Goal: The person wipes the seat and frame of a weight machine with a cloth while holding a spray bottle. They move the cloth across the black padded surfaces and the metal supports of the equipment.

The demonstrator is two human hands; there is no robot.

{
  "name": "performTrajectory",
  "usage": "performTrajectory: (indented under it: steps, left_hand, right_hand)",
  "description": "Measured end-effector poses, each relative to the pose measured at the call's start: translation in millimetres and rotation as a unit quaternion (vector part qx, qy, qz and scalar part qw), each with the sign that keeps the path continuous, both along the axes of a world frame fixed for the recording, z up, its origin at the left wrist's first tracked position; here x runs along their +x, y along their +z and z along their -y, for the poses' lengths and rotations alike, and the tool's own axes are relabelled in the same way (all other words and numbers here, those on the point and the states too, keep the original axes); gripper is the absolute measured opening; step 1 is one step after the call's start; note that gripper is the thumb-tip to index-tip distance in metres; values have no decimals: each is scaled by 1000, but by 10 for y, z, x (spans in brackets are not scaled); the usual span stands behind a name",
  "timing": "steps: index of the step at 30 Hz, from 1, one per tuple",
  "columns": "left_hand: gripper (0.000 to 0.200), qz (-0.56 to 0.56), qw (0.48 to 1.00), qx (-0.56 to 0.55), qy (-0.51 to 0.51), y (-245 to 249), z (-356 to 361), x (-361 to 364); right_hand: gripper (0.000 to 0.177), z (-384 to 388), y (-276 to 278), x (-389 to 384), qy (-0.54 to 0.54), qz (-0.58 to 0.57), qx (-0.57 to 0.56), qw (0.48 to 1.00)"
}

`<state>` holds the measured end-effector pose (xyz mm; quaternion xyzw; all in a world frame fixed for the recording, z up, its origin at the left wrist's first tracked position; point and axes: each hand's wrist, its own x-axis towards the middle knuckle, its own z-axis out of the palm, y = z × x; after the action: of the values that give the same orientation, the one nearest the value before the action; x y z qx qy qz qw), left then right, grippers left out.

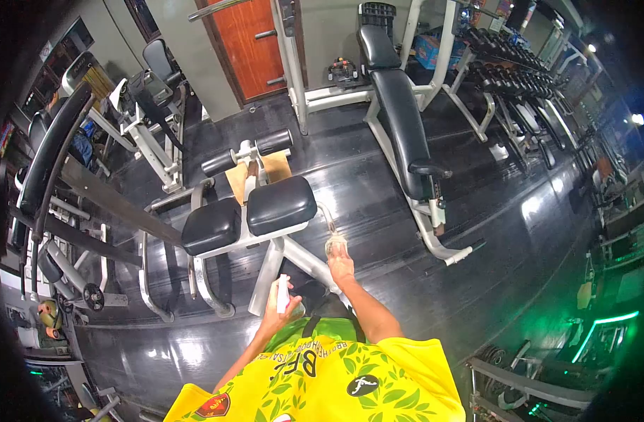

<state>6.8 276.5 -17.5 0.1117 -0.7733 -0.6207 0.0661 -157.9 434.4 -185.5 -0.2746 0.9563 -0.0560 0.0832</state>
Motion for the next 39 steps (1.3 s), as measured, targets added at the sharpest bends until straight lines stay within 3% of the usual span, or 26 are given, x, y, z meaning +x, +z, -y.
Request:
performTrajectory:
  steps: [3, 10, 12, 13, 15, 16, 17, 19, 20, 21, 23, 24, 28, 32, 34, 35, 37, 38, 39]
  left_hand:
    - [56, 26, 1000, 9, 1, 4, 24, 7]
    - [46, 38, 999, -5, -21, -29, 26, -46]
    - [43, 62, 998, 8, -20, -16, 17, -61]
    - [42, 41, 999, -18, -25, 30, 12, -83]
    - [40, 19, 998, -45, -25, 90, 30, -138]
    - [39, 20, 999, -41, -27, 100, 41, -151]
    - [39, 21, 999, -36, -29, 102, 49, -165]
    - [36, 9, 999, -27, -24, 48, 77, -186]
    - [33, -4, 1000, -20, -18, 15, 89, -203]
    - [33, -3, 1000, -20, -17, -24, 97, -212]
    - [31, 33, 997, 76, 1, -83, 98, -202]
    - [31, 34, 996, 76, 3, -47, 95, -219]
    - [35, -5, 995, 97, 32, 22, 53, -272]
    - [37, -43, 994, 88, 40, -21, 38, -308]
    - [38, -53, 998, 36, 23, -37, 110, -323]
    - [38, -64, 998, -16, 4, -36, 133, -330]
    - [38, -52, 999, 11, 7, -52, 154, -327]
    - [38, -44, 998, 38, 7, -60, 175, -331]
    - [38, -43, 998, 37, 9, -62, 201, -337]
  right_hand:
    - [28, -185, 61, 162, 72, -49, 7, 996]
    - [24, -579, 376, 245, 147, 21, 4, 989]
    - [25, -670, 659, 239, 38, 216, -69, 973]
    - [25, -717, 658, 195, 37, 216, -69, 973]
    - [33, -740, 789, 65, -137, 356, -194, 904]
    - [39, -771, 855, 51, -177, 368, -288, 866]
    - [39, -744, 840, -5, -178, 369, -287, 866]
    - [44, -669, 794, -98, -140, 147, -424, 883]
    - [46, -600, 762, -151, -124, 81, -435, 888]
    - [46, -523, 684, -171, -123, 83, -435, 888]
    - [46, -397, 299, -227, -65, 43, -289, 954]
    - [50, -295, 237, -242, -34, 110, -276, 954]
    - [57, -166, 134, -202, -92, 92, -245, 961]
    - [54, -139, 96, -295, -120, 107, -248, 955]
    - [47, -72, 67, -460, -226, 167, -287, 916]
    - [47, -48, 69, -574, -224, 170, -286, 916]
    - [45, 18, 70, -805, -268, 199, -338, 880]
    - [48, 69, 27, -875, -222, 128, -355, 899]
    - [48, 133, -63, -931, -221, 130, -356, 899]
